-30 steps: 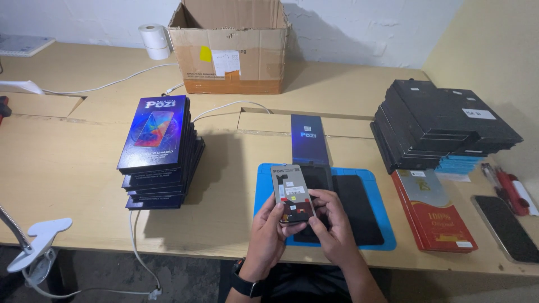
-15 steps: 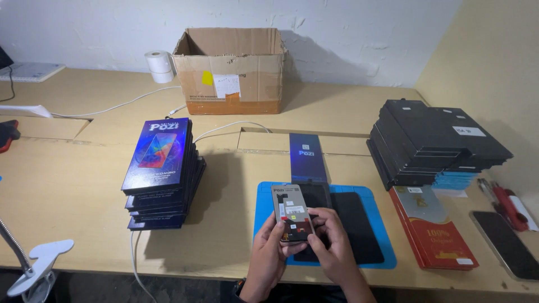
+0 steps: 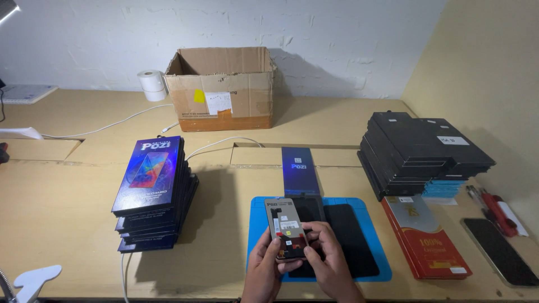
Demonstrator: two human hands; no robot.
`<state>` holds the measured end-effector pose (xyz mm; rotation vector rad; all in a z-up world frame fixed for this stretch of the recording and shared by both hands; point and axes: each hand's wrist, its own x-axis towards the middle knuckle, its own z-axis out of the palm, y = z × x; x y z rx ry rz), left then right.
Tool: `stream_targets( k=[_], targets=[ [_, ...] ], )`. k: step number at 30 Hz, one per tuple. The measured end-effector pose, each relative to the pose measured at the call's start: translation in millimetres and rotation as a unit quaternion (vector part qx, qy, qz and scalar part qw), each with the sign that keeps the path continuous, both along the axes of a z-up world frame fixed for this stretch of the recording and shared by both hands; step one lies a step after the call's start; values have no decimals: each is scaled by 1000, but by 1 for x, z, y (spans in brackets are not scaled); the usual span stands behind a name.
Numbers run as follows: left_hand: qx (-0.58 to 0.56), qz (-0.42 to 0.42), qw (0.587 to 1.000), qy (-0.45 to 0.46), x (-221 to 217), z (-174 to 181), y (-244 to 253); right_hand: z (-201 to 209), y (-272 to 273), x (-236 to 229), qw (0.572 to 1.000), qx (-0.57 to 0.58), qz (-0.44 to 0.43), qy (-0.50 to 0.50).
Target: The person repeatedly picks up Pozi-branded phone accessory packages from a stack, opens them, removes the black screen protector or case, and places the item on a blue mat. The person then closes the box and returns it to the stack, repeating this sequence multiple times.
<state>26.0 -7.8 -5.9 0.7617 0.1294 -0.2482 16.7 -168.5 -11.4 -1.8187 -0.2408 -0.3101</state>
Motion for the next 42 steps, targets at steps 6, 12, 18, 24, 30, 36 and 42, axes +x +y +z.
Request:
stream_targets(
  k=[6, 12, 18, 24, 30, 36, 42],
  targets=[
    [-12, 1, 1000, -11, 6, -13, -1, -4, -3, 2, 999, -23, -10, 24],
    [-18, 25, 999, -29, 6, -14, -1, 8, 3, -1, 999, -3, 6, 31],
    [-2, 27, 999, -17, -2, 4, -1, 29, 13, -11, 998, -64, 25, 7],
    [28, 30, 998, -52, 4, -12, -6, 18, 12, -6, 997, -73, 37, 4],
    [86, -7, 995, -53, 12, -26, -2, 17, 13, -2, 996, -82, 31, 16],
    [64, 20, 994, -84, 15, -39, -5, 4, 6, 1, 996, -57, 57, -33],
    [26, 27, 998, -55, 10, -27, -4, 5, 4, -1, 993, -72, 51, -77]
  ],
)
